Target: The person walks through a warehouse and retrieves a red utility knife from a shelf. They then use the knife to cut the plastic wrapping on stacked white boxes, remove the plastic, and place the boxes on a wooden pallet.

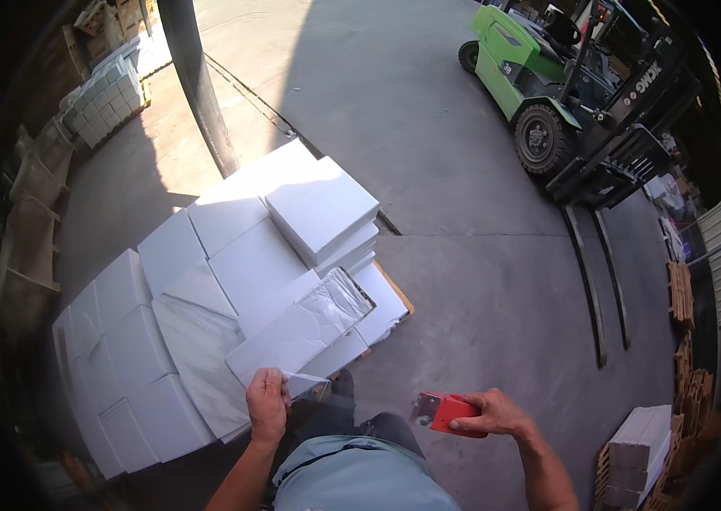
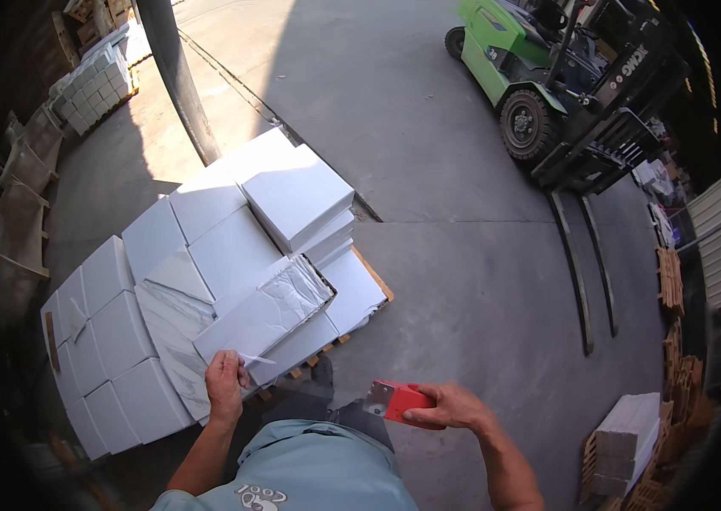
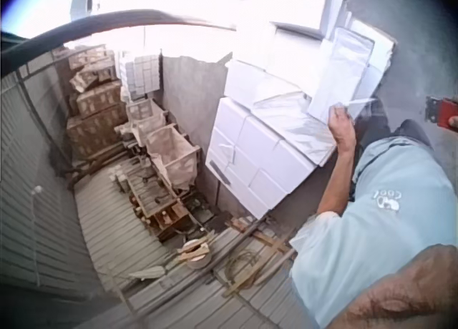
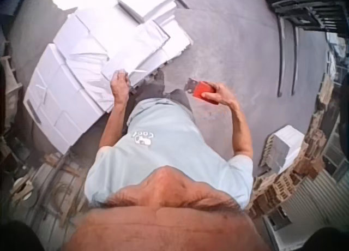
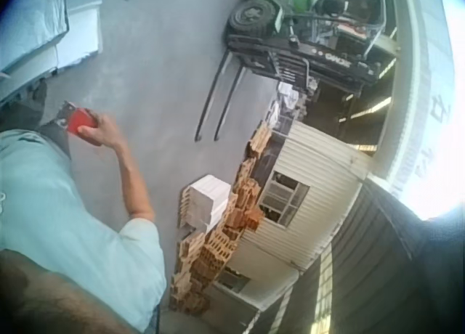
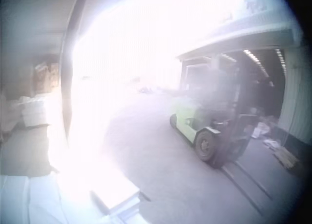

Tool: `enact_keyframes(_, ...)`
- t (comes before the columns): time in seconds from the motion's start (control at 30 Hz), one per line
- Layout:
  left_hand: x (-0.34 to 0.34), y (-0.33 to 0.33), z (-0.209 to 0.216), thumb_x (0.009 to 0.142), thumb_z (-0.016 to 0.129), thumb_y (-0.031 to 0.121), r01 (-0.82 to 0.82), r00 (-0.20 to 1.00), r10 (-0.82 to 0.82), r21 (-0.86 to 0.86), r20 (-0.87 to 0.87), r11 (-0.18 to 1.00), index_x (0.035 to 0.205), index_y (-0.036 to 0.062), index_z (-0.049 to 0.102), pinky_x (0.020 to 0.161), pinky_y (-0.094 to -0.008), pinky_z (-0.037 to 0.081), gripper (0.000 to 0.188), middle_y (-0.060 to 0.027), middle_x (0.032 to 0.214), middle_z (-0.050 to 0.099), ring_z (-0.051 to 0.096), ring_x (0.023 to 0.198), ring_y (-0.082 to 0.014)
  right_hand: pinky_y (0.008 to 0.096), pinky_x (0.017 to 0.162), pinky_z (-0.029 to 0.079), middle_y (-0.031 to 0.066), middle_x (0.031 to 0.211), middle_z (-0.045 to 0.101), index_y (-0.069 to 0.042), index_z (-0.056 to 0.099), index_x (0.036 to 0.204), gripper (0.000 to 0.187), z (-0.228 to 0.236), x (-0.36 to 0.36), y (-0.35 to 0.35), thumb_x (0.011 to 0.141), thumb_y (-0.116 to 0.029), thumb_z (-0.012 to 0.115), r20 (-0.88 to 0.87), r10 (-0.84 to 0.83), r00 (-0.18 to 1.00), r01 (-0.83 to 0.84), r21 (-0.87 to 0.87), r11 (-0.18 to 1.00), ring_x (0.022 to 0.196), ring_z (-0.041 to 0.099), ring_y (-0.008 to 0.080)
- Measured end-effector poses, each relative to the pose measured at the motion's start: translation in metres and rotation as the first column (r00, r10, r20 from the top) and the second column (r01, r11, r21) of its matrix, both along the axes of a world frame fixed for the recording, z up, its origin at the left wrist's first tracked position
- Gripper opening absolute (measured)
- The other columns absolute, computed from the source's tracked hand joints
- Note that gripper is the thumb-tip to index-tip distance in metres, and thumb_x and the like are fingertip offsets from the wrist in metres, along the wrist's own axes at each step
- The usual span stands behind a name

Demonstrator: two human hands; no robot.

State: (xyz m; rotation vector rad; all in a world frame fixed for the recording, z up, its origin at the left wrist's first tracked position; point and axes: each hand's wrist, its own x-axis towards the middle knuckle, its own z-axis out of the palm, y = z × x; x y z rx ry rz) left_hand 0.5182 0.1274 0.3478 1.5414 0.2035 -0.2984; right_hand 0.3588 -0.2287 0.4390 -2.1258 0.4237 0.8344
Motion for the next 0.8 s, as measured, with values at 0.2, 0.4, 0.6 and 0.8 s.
enact_keyframes(0.2, -0.007, -0.047, -0.017, 0.101, 0.051, 0.023, -0.137, 0.988, 0.125, 0.151, 0.089, 0.979, 0.085, 0.0005, 0.056, 0.050, -0.0252, 0.040, 0.028, -0.0026, 0.064, 0.051, 0.046, 0.053, -0.0081, 0.0384, 0.065, 0.052, 0.0150, 0.071, 0.066, -0.002, 0.069, 0.094, 0.056, -0.001, 0.103, -0.074, 0.079, -0.056, 0.071, 0.089, 0.219, 0.972, -0.206, -0.134, 0.969, 0.065, 0.065, 0.0278)
enact_keyframes(0.4, -0.009, -0.094, -0.023, 0.092, 0.060, 0.007, -0.398, 0.906, 0.230, 0.536, 0.354, 0.745, 0.089, 0.0001, 0.056, 0.071, -0.0413, 0.046, 0.009, -0.0161, 0.085, 0.056, 0.056, 0.076, -0.0343, 0.0386, 0.066, 0.053, 0.0155, 0.075, 0.068, -0.003, 0.070, 0.103, 0.049, -0.012, 0.229, -0.104, 0.081, -0.047, 0.073, 0.035, 0.529, 0.848, -0.518, -0.156, 0.841, 0.069, 0.067, 0.0291)
enact_keyframes(0.6, -0.006, -0.144, -0.042, 0.092, 0.060, 0.008, -0.611, 0.791, 0.344, 0.639, 0.506, 0.467, 0.091, 0.0004, 0.057, 0.071, -0.0421, 0.047, 0.008, -0.0148, 0.085, 0.057, 0.058, 0.078, -0.0346, 0.0359, 0.063, 0.052, 0.0103, 0.069, 0.066, -0.002, 0.070, 0.097, 0.045, -0.041, 0.308, -0.124, 0.081, -0.044, 0.074, 0.034, 0.713, 0.700, -0.704, -0.131, 0.698, 0.063, 0.064, 0.0221)
enact_keyframes(0.8, 0.002, -0.164, -0.049, 0.093, 0.059, 0.011, -0.698, 0.706, 0.442, 0.650, 0.554, 0.300, 0.092, 0.0018, 0.059, 0.075, -0.0434, 0.047, 0.009, -0.0149, 0.092, 0.057, 0.058, 0.085, -0.0365, 0.0357, 0.067, 0.053, 0.0132, 0.076, 0.069, -0.002, 0.071, 0.099, 0.046, -0.068, 0.346, -0.131, 0.083, -0.044, 0.073, 0.076, 0.782, 0.619, -0.780, -0.056, 0.623, 0.067, 0.066, 0.0244)
